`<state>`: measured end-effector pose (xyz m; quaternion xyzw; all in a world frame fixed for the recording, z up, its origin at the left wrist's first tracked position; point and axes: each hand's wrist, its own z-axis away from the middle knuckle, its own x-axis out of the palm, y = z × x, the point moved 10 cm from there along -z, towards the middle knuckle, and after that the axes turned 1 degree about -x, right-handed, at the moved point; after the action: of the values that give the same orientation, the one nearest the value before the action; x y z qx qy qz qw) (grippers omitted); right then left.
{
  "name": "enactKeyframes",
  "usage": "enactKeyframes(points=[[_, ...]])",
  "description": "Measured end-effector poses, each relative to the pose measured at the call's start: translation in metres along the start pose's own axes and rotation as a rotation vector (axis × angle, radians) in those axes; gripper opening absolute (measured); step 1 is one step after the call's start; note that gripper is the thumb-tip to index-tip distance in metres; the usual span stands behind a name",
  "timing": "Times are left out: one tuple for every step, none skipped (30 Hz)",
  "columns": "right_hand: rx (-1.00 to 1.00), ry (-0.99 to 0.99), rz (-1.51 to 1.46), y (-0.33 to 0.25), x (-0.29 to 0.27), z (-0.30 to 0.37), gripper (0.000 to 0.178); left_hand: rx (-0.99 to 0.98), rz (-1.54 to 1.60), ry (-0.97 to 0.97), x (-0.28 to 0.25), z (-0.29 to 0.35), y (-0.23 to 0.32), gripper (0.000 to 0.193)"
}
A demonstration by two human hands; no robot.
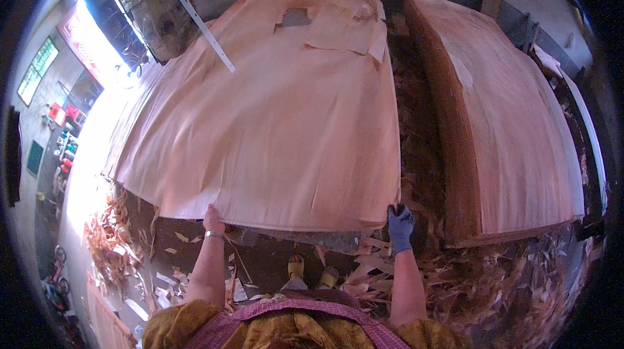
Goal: The person handles wood veneer sheets, using a utility knife to trim edges and applying pieces of tape to the surface before moving the sheets to a stack.
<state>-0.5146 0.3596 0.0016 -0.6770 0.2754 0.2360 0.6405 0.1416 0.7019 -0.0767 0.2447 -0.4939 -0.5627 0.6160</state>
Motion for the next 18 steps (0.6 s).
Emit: enactKeyframes(points=[[0.022, -0.012, -0.084, -0.003, 0.004, -0.007, 0.035, -0.021, -0.067, 0.060, 0.002, 0.001, -0.003, 0.014], [0.020, -0.013, -0.053, -0.002, -0.004, 0.000, 0.035, -0.050, -0.054, 0.119, -0.008, 0.012, -0.007, 0.014], [0.010, 0.030, 0.004, 0.000, -0.018, 0.011, 0.036, -0.082, -0.041, 0.170, -0.015, 0.024, -0.014, 0.013], [-0.004, 0.070, 0.056, 0.004, -0.030, 0.031, 0.038, -0.107, -0.026, 0.225, -0.030, 0.032, -0.019, 0.013], [-0.017, 0.109, 0.101, 0.005, -0.037, 0.047, 0.040, -0.082, 0.036, 0.223, -0.045, 0.036, -0.022, 0.013], [0.037, 0.060, 0.086, 0.012, -0.033, 0.054, 0.040, -0.052, 0.097, 0.221, -0.063, 0.037, -0.024, 0.013], [0.099, 0.018, 0.087, 0.028, -0.034, 0.062, 0.040, -0.039, 0.154, 0.214, -0.066, 0.041, -0.027, 0.014], [0.162, -0.023, 0.088, 0.042, -0.032, 0.067, 0.040, -0.111, 0.138, 0.133, -0.058, 0.041, -0.036, 0.019], [0.126, 0.000, 0.028, 0.039, -0.027, 0.065, 0.040, -0.011, 0.031, 0.093, -0.060, 0.031, -0.024, 0.020], [0.087, 0.033, -0.021, 0.032, -0.023, 0.053, 0.040, 0.077, -0.068, 0.049, -0.045, 0.022, -0.016, 0.020], [0.048, 0.066, -0.073, 0.026, -0.021, 0.042, 0.040, 0.024, -0.026, 0.052, -0.040, 0.017, -0.022, 0.019], [0.154, -0.022, -0.085, 0.031, -0.012, 0.033, 0.039, -0.029, 0.019, 0.057, -0.028, 0.013, -0.024, 0.018], [0.136, -0.023, -0.098, 0.025, -0.014, 0.033, 0.037, -0.050, -0.005, 0.095, -0.037, 0.012, -0.029, 0.018], [0.118, -0.025, -0.113, 0.020, -0.016, 0.034, 0.036, -0.070, -0.029, 0.135, -0.042, 0.015, -0.030, 0.019], [0.097, -0.023, -0.134, 0.013, -0.015, 0.031, 0.035, -0.083, -0.050, 0.168, -0.046, 0.010, -0.028, 0.019], [0.137, 0.030, 0.054, 0.042, -0.046, 0.039, 0.035, -0.205, -0.376, 0.278, 0.015, 0.066, -0.037, 0.024], [0.144, 0.006, 0.053, 0.044, -0.042, 0.048, 0.035, -0.179, -0.205, 0.242, 0.006, 0.066, -0.030, 0.024], [0.156, -0.008, 0.059, 0.050, -0.040, 0.057, 0.035, -0.159, -0.037, 0.194, -0.004, 0.063, -0.033, 0.025]])
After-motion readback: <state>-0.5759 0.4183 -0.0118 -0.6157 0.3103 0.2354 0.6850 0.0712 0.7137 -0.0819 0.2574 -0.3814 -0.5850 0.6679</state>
